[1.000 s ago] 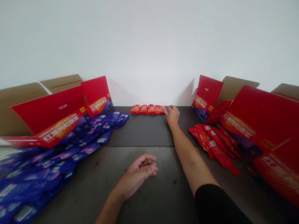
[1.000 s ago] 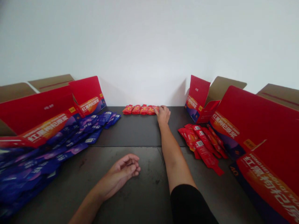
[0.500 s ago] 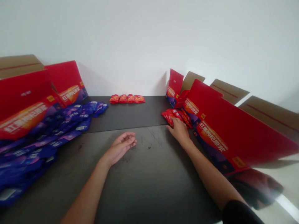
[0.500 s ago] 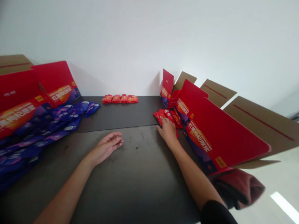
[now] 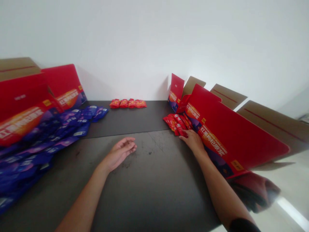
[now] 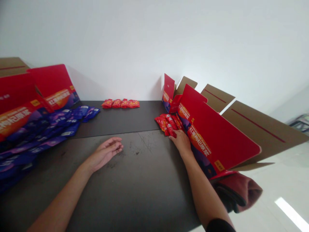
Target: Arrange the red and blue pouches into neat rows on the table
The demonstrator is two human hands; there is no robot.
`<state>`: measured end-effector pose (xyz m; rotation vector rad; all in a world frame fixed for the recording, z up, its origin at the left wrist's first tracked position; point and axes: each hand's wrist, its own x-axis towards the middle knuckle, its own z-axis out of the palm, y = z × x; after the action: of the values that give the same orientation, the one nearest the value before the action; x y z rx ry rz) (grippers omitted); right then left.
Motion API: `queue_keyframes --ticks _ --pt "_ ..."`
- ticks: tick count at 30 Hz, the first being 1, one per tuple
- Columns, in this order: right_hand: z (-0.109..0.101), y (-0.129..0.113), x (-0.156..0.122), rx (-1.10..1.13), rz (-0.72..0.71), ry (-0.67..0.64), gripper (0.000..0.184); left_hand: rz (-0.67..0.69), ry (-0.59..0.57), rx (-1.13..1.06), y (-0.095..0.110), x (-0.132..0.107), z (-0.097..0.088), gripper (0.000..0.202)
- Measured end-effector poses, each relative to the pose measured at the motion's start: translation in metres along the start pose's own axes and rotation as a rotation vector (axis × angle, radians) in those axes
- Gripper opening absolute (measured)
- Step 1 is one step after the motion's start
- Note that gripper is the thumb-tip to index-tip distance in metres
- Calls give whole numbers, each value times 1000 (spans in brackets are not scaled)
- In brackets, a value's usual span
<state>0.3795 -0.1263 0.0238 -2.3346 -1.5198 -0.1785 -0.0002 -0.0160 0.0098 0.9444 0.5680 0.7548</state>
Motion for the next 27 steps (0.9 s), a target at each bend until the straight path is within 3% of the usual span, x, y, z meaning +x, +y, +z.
queue_keyframes --ticks 4,9,12,16,22,27 --pt "-7 -3 -1 -39 13 4 35 1 -2 1 0 0 0 29" --pt "-29 -14 -5 -66 131 141 34 -8 -5 -5 0 1 -1 30" --pt "-39 -25 -10 44 103 232 33 -11 -15 -8 -1 1 -2 29" --pt "-32 -61 -15 373 -133 296 27 -13 4 -21 -2 3 -2 26" --pt "9 -155 -6 819 -643 267 18 -44 48 -40 -2 4 0 26" --pt "31 -199 0 1045 -708 242 21 -70 67 -122 -2 4 3 29"
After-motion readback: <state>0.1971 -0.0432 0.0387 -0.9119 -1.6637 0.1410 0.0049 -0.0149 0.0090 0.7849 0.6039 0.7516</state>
